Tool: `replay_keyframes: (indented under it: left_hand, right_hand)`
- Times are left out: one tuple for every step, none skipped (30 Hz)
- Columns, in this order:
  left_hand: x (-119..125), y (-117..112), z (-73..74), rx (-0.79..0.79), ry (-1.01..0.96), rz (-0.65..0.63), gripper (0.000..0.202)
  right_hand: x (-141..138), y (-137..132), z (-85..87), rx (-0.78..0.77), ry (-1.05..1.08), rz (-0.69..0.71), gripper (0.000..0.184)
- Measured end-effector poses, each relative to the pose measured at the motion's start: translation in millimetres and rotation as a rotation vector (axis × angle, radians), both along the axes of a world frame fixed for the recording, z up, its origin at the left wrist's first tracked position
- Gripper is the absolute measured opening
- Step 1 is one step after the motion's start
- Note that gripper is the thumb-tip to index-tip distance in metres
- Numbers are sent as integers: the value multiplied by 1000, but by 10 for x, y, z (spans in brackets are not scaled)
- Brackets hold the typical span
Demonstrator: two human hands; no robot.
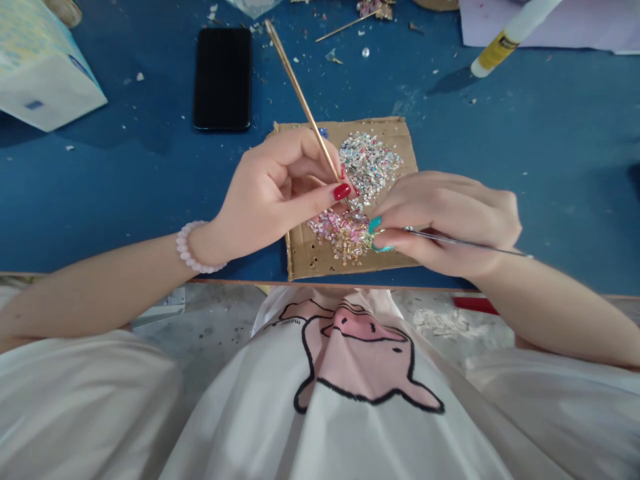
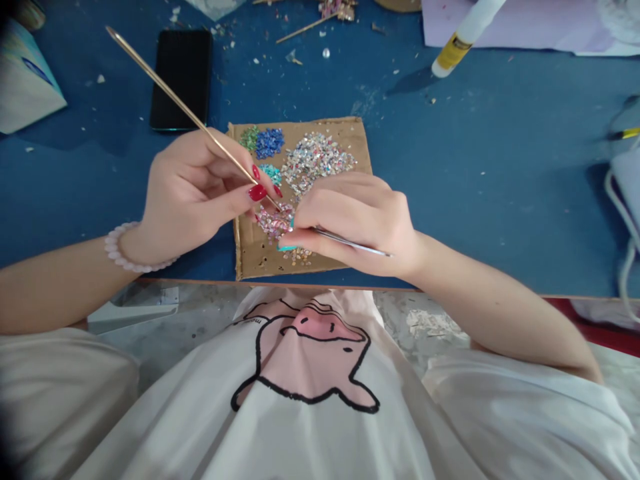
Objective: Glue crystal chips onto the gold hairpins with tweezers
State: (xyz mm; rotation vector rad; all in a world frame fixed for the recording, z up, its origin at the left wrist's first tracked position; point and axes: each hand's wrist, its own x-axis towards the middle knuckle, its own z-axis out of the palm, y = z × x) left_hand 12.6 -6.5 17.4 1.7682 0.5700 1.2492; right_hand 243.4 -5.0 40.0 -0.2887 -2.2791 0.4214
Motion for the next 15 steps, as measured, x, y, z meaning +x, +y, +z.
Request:
replay_keyframes:
  left_hand:
    - [-1, 7, -5, 8, -8, -8, 14]
    - [-2, 14, -11, 14, -12, -17, 14]
    - [-3, 21, -17, 20, -12, -22, 14]
    - [-4, 27, -22, 26, -14, -27, 14]
    - [-4, 31, -25, 28, -14, -29, 14]
    - [-4, 33, -27, 24, -14, -28, 14]
    - [-3, 32, -27, 15, -13, -25, 13]
    - [-1, 30, -26, 1, -13, -22, 12]
    - [1, 27, -24, -3, -20, -26, 12]
    - [2, 24, -22, -8, -24, -29, 12]
    - [4, 23, -21, -8, -28, -32, 12]
    - [5, 22, -20, -8, -32, -30, 12]
    - [5, 24, -21, -9, -36, -30, 12]
    - [4, 27, -22, -11, -39, -32, 12]
    - [3, 33, -24, -17, -42, -31, 12]
  right_hand:
    - [3, 3, 0, -4, 0, 3, 12]
    - [7, 6, 0, -4, 5, 9, 12]
    - [10, 9, 0, -2, 12, 17, 12]
    - [13, 11, 0, 0, 17, 25, 12]
    - [15, 13, -1, 2, 22, 29, 12]
    - [17, 13, -2, 4, 23, 30, 13]
    - [18, 12, -2, 4, 21, 26, 13]
    - [18, 12, -3, 5, 17, 20, 13]
    - [17, 12, -3, 11, 18, 17, 13]
    - [16, 12, -4, 23, 15, 14, 13]
    - [14, 14, -5, 36, 14, 9, 13]
    - [12, 17, -7, 49, 15, 5, 13]
    - [10, 20, -8, 60, 16, 0, 14]
    - [8, 24, -11, 68, 18, -6, 14]
    - [7, 27, -13, 72, 21, -14, 14]
